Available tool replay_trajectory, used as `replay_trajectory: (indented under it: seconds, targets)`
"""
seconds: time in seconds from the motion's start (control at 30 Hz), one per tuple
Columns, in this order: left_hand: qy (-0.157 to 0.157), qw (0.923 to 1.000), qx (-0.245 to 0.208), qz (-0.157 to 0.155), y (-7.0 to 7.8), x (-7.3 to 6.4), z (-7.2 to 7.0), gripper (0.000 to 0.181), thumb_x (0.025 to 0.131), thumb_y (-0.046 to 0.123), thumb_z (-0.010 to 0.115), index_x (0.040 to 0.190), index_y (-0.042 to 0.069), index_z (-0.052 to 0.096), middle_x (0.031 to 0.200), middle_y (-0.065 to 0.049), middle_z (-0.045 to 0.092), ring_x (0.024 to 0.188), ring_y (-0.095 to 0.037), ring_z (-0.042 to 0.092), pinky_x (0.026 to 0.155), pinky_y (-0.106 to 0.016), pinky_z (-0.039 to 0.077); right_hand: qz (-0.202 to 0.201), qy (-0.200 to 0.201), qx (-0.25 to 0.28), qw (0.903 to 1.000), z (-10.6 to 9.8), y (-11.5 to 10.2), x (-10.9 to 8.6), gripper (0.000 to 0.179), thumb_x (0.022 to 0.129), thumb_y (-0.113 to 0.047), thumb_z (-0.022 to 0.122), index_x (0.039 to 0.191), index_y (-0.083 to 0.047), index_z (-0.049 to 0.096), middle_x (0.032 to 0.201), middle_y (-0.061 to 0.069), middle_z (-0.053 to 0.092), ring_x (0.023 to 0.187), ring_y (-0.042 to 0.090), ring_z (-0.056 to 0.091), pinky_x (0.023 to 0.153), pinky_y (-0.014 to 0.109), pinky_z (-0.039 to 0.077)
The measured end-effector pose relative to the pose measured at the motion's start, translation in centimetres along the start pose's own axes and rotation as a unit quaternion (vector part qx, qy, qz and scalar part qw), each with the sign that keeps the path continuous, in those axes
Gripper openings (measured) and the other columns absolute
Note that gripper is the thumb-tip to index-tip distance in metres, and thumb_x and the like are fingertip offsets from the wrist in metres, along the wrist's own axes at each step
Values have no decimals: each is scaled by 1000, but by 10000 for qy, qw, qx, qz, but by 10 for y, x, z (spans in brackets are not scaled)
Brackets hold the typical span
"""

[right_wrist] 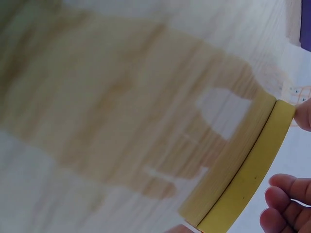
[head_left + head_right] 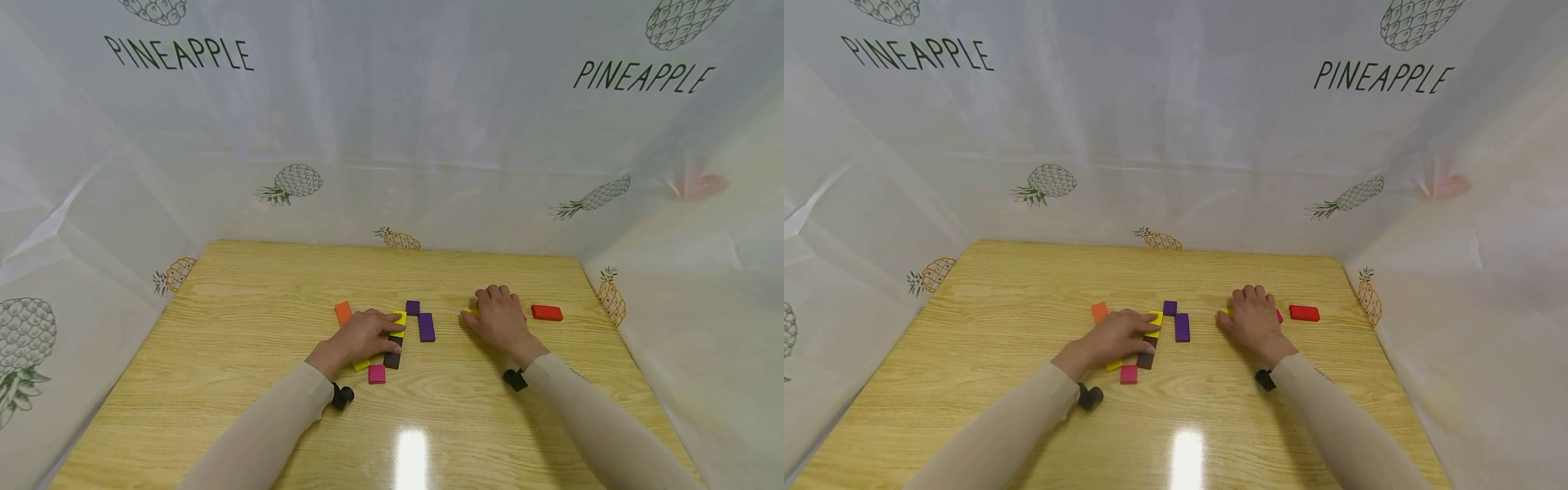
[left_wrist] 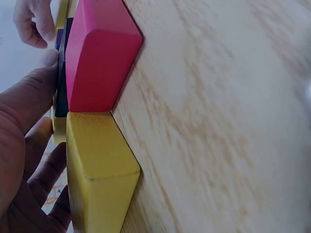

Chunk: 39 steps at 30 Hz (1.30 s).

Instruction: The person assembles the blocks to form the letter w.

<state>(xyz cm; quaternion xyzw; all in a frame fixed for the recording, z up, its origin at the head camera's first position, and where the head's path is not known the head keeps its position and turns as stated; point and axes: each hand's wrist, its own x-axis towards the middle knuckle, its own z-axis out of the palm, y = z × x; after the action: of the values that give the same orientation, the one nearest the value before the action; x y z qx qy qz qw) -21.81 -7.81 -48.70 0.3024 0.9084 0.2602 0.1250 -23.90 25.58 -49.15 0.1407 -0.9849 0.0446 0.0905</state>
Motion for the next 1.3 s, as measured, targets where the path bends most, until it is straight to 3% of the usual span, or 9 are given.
replay_trajectory:
  seconds: [0.43,0.63,0.8,0.93,1.07,1.3]
  targets:
    - [-4,10000,-37,26,-1,-1,0,52,98,40,75,146,22,67,162,3,50,150,-28,46,124,-50,36,442,-151,23,9989,-5,9,-6,62,95,-47,67,121,9,64,118,27,62,110,46,51,91,61,44]
    - [2,10000,1,45,0,0,-1,52,98,41,75,146,22,66,162,2,50,150,-29,46,123,-50,37,929,-318,-9,9952,-9,17,-10,67,94,-56,63,105,9,61,108,26,59,104,46,49,85,60,42]
    - [15,10000,12,51,-1,0,-1,51,98,41,75,145,22,67,162,2,51,149,-29,47,123,-49,38,1158,-413,-130,9923,-10,21,-12,69,94,-63,61,85,6,57,89,21,53,87,41,47,75,54,40]
    - [4,10000,15,44,-1,1,-1,52,98,41,75,145,22,67,162,2,51,150,-28,46,123,-49,38,1227,-472,-144,9912,-9,22,-12,72,93,-66,61,83,5,58,84,19,52,82,40,47,73,54,40]
    - [-12,10000,32,41,-1,0,-1,53,98,42,74,146,23,66,162,3,50,150,-28,46,123,-48,38,1081,-462,21,9931,-8,21,-11,66,96,-59,61,94,7,64,95,22,58,91,42,50,79,59,44]
    - [-5,9999,109,62,-2,0,1,51,99,42,74,145,22,67,162,3,51,149,-27,47,123,-47,38,492,-600,395,9962,-4,11,-8,61,97,-44,62,136,3,64,125,25,58,114,45,47,97,65,38]
